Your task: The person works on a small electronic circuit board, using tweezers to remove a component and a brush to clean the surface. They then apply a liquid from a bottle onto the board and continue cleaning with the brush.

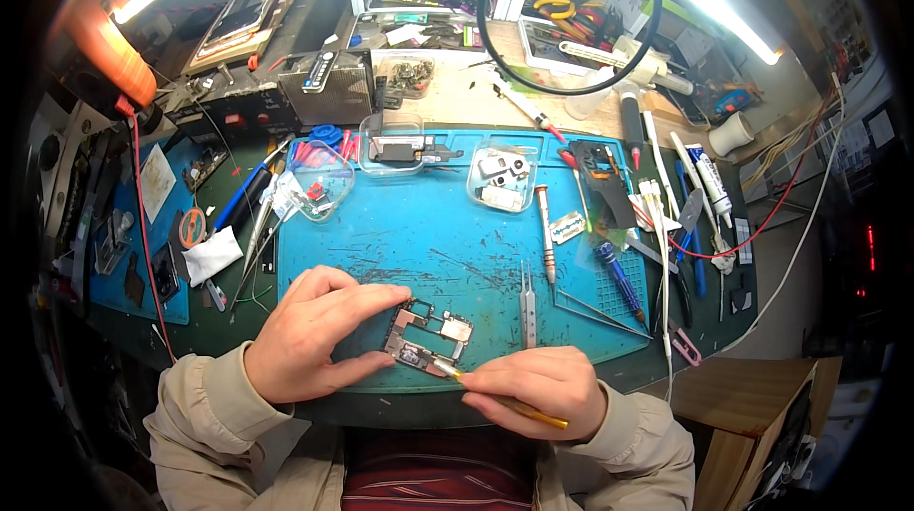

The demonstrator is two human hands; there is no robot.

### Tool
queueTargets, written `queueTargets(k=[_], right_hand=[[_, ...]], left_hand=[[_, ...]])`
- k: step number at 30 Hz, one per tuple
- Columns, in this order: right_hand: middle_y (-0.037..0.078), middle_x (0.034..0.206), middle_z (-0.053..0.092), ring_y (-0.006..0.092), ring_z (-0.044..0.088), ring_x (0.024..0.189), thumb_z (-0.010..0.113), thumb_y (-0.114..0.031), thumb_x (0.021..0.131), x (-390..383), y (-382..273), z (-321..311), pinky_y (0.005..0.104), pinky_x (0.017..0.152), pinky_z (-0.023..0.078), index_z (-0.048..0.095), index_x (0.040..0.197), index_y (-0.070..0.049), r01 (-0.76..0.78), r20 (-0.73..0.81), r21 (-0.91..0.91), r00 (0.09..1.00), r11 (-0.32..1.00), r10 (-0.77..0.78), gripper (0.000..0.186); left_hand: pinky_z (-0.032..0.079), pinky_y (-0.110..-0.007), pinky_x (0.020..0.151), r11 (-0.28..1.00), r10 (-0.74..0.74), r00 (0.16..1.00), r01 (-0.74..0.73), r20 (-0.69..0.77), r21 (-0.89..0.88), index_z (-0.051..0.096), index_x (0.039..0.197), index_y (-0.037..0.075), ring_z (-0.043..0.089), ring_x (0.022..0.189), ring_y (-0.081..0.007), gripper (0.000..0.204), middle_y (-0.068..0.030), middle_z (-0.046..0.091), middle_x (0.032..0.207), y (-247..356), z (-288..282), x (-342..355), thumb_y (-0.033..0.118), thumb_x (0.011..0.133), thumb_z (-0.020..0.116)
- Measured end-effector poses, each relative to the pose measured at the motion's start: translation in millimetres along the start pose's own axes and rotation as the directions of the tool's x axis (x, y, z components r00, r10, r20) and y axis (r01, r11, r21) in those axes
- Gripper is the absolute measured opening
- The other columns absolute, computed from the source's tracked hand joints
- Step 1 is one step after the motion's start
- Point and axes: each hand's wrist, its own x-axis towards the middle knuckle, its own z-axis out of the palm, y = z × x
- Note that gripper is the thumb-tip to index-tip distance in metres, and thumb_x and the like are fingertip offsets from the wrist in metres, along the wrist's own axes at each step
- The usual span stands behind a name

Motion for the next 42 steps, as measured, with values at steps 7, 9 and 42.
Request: queueTargets(k=[7, 9, 42], right_hand=[[0.011, 0.094, 0.081, 0.0242, 0.078, 0.075, 0.090, -0.006, 0.084, 1, 2, 2, 0.0313, 0.062, 0.061, 0.079, 0.109, -0.003, 0.010, 0.001, -0.011, 1.000, 1.000, -0.010, 0.028], [0.011, 0.094, 0.081, 0.0242, 0.078, 0.076, 0.090, -0.006, 0.084, 1, 3, 3, 0.0314, 0.062, 0.061, 0.079, 0.109, -0.003, 0.012, 0.004, -0.010, 1.000, 1.000, -0.012, 0.028], [0.009, 0.092, 0.082, 0.0216, 0.075, 0.069, 0.093, -0.013, 0.084, -6, 2, -2, 0.0305, 0.058, 0.057, 0.082, 0.111, -0.005, 0.150, 0.024, 0.122, 0.988, 0.981, -0.154, 0.030]], left_hand=[[0.050, -0.040, 0.096, 1.000, 0.000, 1.000, 0.000, -0.005, -0.008, 0.064, 0.146, 0.011, 0.062, 0.104, -0.0272, 0.077, -0.0043, 0.073, 0.132, 0, 1, 0, 0.014, 0.074, 0.093], [0.050, -0.040, 0.096, 1.000, -0.004, 1.000, 0.004, -0.001, -0.008, 0.064, 0.146, 0.011, 0.062, 0.104, -0.0271, 0.078, -0.0041, 0.074, 0.132, 0, 0, 0, 0.014, 0.074, 0.093], [0.051, -0.032, 0.073, 0.842, 0.425, 0.904, -0.384, -0.030, 0.378, 0.078, 0.115, 0.007, 0.069, 0.085, -0.0173, 0.039, -0.0017, 0.076, 0.102, 26, 8, -14, 0.027, 0.084, 0.088]])
